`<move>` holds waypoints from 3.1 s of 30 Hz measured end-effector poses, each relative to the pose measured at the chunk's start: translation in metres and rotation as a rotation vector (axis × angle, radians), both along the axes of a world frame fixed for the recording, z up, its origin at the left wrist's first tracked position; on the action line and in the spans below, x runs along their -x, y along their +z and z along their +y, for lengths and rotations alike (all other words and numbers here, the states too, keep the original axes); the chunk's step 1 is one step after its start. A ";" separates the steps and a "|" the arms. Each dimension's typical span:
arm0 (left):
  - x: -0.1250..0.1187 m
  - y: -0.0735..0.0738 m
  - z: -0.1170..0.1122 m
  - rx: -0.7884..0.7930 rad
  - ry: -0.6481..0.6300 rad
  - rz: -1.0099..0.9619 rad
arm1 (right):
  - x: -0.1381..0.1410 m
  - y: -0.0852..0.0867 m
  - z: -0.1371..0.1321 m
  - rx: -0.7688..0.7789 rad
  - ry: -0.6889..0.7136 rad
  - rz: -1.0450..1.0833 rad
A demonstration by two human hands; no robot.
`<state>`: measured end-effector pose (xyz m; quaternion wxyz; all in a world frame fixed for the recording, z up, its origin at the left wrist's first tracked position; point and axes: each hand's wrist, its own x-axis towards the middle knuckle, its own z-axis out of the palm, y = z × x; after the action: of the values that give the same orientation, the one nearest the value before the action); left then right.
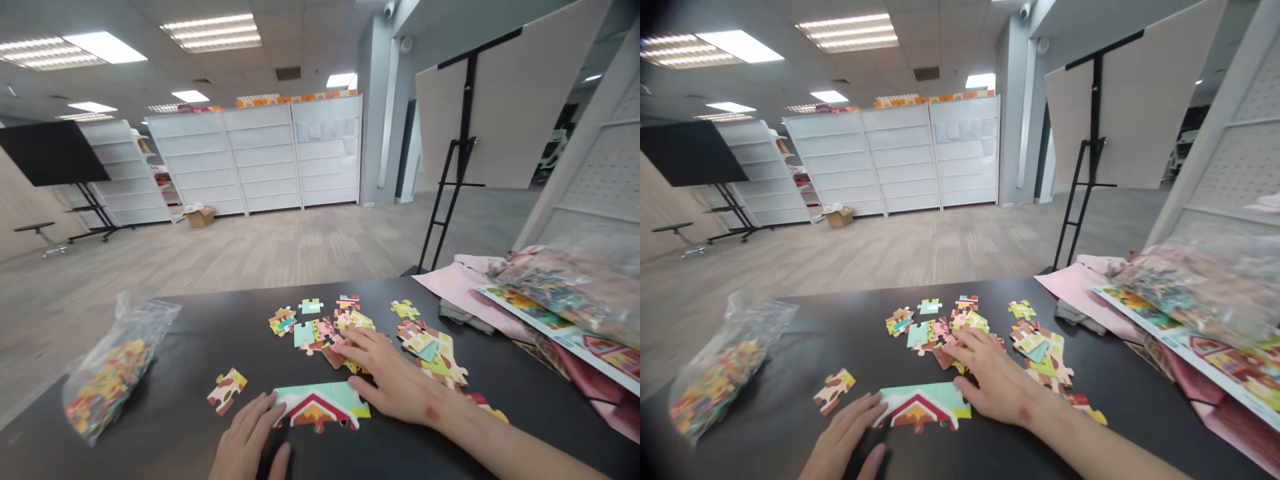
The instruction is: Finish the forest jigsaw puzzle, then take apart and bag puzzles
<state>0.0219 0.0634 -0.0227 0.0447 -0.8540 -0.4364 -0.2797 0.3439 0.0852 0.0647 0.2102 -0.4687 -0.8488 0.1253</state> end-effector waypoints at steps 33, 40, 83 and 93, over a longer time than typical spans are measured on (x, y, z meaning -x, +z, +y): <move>-0.023 0.042 -0.018 0.245 0.108 0.021 | -0.036 0.008 0.118 0.183 -0.268 0.090; -0.025 0.027 -0.015 0.259 0.226 -0.170 | -0.014 0.023 0.067 0.131 -0.269 0.332; -0.021 0.038 -0.016 0.219 -0.312 -0.058 | 0.066 -0.002 -0.044 0.364 0.251 0.382; -0.020 0.035 -0.021 0.249 -0.137 -0.153 | 0.062 0.000 -0.038 0.555 0.224 0.392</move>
<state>0.0418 0.0426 0.0122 -0.1141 -0.8569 -0.4108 -0.2898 0.2817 0.0472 0.0645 0.2187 -0.3791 -0.7720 0.4609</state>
